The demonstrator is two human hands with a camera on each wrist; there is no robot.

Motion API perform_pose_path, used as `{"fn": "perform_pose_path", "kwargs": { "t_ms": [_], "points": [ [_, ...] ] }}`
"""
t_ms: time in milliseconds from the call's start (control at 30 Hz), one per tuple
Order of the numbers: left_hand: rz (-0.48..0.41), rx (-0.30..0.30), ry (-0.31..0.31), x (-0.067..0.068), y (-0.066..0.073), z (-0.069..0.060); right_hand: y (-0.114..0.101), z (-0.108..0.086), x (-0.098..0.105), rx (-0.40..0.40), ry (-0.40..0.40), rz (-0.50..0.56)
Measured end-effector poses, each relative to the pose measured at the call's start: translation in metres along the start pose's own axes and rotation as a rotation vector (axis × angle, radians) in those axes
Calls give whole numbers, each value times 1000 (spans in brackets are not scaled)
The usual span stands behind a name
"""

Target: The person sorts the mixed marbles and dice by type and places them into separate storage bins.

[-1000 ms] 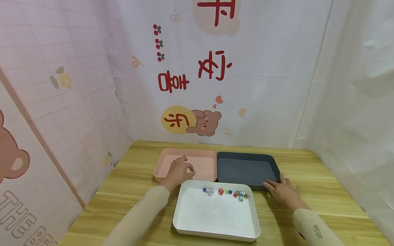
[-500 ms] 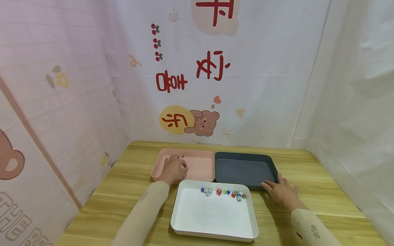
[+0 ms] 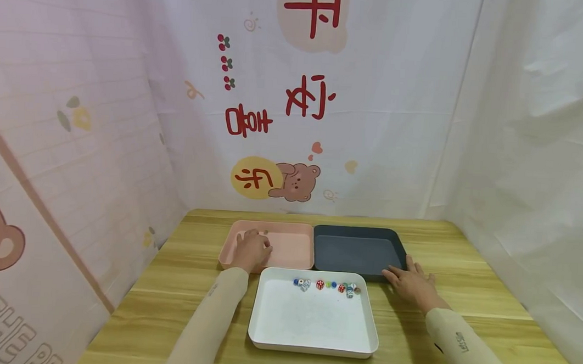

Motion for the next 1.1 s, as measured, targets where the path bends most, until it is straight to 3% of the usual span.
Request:
{"fn": "perform_pose_path", "kwargs": {
  "t_ms": [200,733,1100],
  "points": [
    [-32,35,-10,4,0,-2,0,0,0,-7,-1,29],
    [-1,15,-46,11,-2,-6,-4,-2,4,24,61,-25],
    [-38,-70,-78,15,12,-17,-13,-1,4,111,140,-78]
  ]
}}
Point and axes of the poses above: each hand's wrist, its own z-axis towards the middle knuckle, its own x-axis out of the back of the hand, y = z × x, the point moved 6 cm from there along z, towards the middle knuckle, and after that the axes turned 5 degrees about x, right-handed, at the moved point
